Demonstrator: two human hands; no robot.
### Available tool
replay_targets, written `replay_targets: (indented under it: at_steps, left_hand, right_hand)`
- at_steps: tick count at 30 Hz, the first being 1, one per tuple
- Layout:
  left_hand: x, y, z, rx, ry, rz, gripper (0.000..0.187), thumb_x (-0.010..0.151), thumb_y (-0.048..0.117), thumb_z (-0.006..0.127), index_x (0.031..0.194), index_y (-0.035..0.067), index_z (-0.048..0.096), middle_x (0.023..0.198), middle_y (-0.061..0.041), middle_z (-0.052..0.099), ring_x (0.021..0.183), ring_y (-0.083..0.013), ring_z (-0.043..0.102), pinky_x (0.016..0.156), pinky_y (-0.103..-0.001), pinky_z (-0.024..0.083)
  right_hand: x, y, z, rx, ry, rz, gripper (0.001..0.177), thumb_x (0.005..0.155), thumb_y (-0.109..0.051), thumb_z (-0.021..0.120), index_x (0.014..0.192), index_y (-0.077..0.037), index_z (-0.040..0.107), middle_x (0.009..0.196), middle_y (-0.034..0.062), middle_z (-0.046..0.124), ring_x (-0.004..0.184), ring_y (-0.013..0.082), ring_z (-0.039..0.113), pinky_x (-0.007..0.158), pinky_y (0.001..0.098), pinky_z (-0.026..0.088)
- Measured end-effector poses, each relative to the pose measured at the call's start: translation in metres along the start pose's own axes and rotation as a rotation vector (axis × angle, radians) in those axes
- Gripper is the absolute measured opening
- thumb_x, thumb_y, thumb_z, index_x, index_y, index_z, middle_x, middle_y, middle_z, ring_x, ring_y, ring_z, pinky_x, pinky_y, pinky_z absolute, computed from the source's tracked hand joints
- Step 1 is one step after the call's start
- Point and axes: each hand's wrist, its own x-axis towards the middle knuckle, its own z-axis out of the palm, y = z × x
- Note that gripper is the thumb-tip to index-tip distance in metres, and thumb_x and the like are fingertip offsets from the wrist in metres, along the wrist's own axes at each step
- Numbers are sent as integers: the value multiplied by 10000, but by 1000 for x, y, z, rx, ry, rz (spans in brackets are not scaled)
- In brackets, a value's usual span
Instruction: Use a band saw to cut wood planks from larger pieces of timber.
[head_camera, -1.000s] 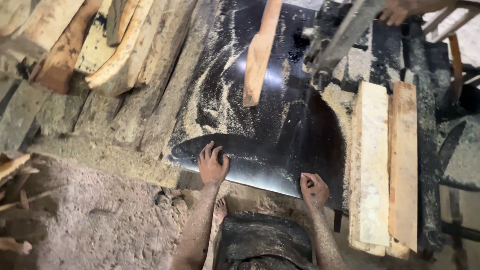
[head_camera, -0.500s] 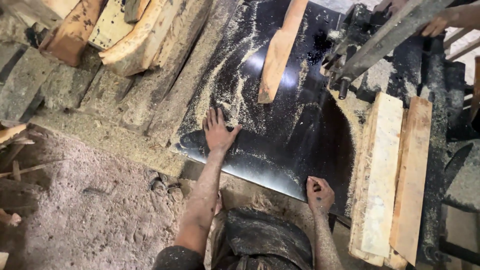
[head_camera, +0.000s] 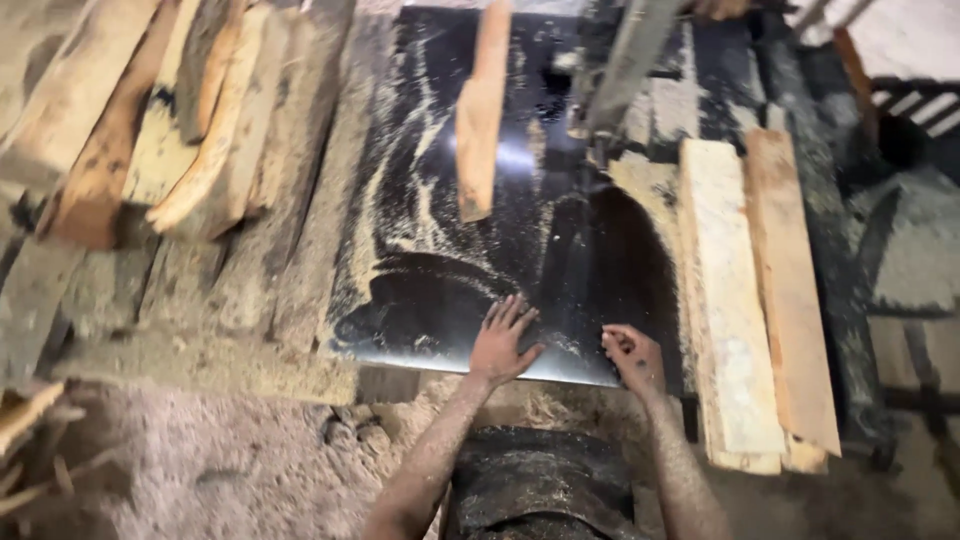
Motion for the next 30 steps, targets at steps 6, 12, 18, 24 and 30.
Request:
replay_targets:
  at_steps: [6,12,18,24,30]
  left_hand:
    - [6,-3,11,-141,177,12,469,955,375,650,1324,85,668,1547,-149,521,1510,-296,383,1263,-456,238]
    - [9,-2,20,-108,233,-17,396,938,313,663,1266,93,699,1505,-127,568,1464,-298,446,1241,-465,277]
    - [9,1,23,-70,261,-23,360,944,315,659,1227,96,694,1502,-130,573,1455,-303,461,1243,-463,292]
    - [10,0,30,-12,228,-81,390,961,342,623,1273,114,673,1541,-110,535,1478,-284,426,1251,-468,257]
    - [10,5,27,2,200,-120,415,979,367,581,1314,133,653,1580,-81,498,1507,-254,391,1269,-454,228]
  right_hand:
    - [4,18,1,237,18,50,226,909,-222,737,1097,-98,756,822,53,752,692,97,712,632,289,577]
    - [-2,12,5,63,174,-150,152,880,-185,782,992,-82,789,818,82,763,671,148,722,608,300,565]
    - [-2,13,2,76,132,-187,119,870,-156,768,962,-79,773,812,83,747,658,165,730,590,312,566]
    - [-2,15,-1,81,83,-227,112,890,-147,742,974,-76,760,832,63,748,679,153,739,604,301,585]
    - [-2,13,-3,75,66,-213,125,895,-160,733,983,-74,759,832,63,754,676,152,740,605,308,588]
